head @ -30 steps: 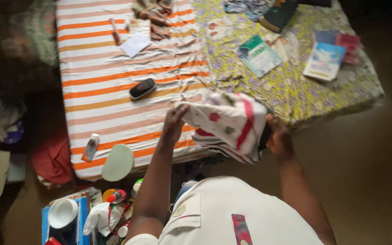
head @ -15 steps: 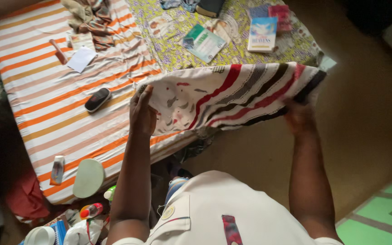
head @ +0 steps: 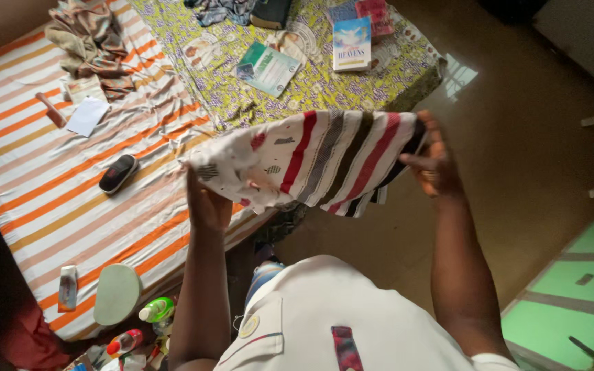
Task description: The person folds several pieces of clothing and places them on a chair. They then organize and stack several books, certificates, and a notebook, and move various small containers and a glasses case on a side table and bed.
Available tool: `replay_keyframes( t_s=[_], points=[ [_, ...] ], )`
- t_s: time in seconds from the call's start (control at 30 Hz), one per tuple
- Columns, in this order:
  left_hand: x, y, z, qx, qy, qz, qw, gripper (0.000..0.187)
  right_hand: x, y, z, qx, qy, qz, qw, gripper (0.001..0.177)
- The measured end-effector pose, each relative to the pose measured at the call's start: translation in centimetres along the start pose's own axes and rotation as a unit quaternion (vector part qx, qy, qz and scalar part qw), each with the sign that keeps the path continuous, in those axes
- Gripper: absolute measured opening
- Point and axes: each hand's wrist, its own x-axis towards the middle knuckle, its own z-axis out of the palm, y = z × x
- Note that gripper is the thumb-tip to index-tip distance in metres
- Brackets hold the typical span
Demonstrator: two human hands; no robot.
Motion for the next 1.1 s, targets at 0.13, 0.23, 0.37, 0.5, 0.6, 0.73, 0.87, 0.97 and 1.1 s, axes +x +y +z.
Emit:
replay_keyframes(
  t_s=[0.13, 0.23, 0.37, 0.5, 0.6, 0.73, 0.87, 0.97, 1.1],
  points=[
    [1.5, -0.6, -3.9, 0.273, 0.040, 0.088, 0.957, 0.019, 1.0, 3.8, -3.3, -0.099, 0.079, 0.054, 0.990, 0.061],
    [0.4, 0.8, -2.6, 0.507, 0.039, 0.261, 0.820, 0.016, 0.9, 2.0, -3.9, -0.101, 0.099, 0.024, 0.990, 0.057],
    [-0.8, 3.3, 1.1, 0.529, 0.001, 0.284, 0.800, 0.015, 1.0, -0.7, -2.5, -0.398, 0.120, -0.026, 0.909, 0.037],
    [-1.8, 5.2, 2.5, 0.393, -0.056, 0.204, 0.895, 0.013, 2.0, -2.3, -3.0, -0.388, 0.043, -0.153, 0.908, 0.015],
    [-2.5, 7.4, 4.2, 0.470, -0.167, 0.264, 0.825, 0.023, 2.8, -3.2, -3.2, -0.281, 0.056, -0.118, 0.951, 0.012],
    [-1.4, 8.6, 4.9, 0.617, -0.131, 0.295, 0.717, 0.017, 5.0, -3.1, -1.6, -0.485, 0.152, -0.026, 0.861, 0.023],
    [4.3, 5.7, 3.8, 0.723, 0.002, 0.271, 0.635, 0.019, 8.9, 2.0, 0.7, -0.715, 0.092, -0.151, 0.677, 0.026],
    [5.6, 2.0, 4.7, 0.718, 0.012, 0.199, 0.666, 0.038, 9.4, 4.0, 5.1, -0.580, 0.127, -0.135, 0.794, 0.038],
    [4.6, -3.4, 8.0, 0.638, -0.125, 0.246, 0.718, 0.055, 7.8, 4.0, 15.3, -0.314, 0.107, -0.031, 0.943, 0.030]
  ],
)
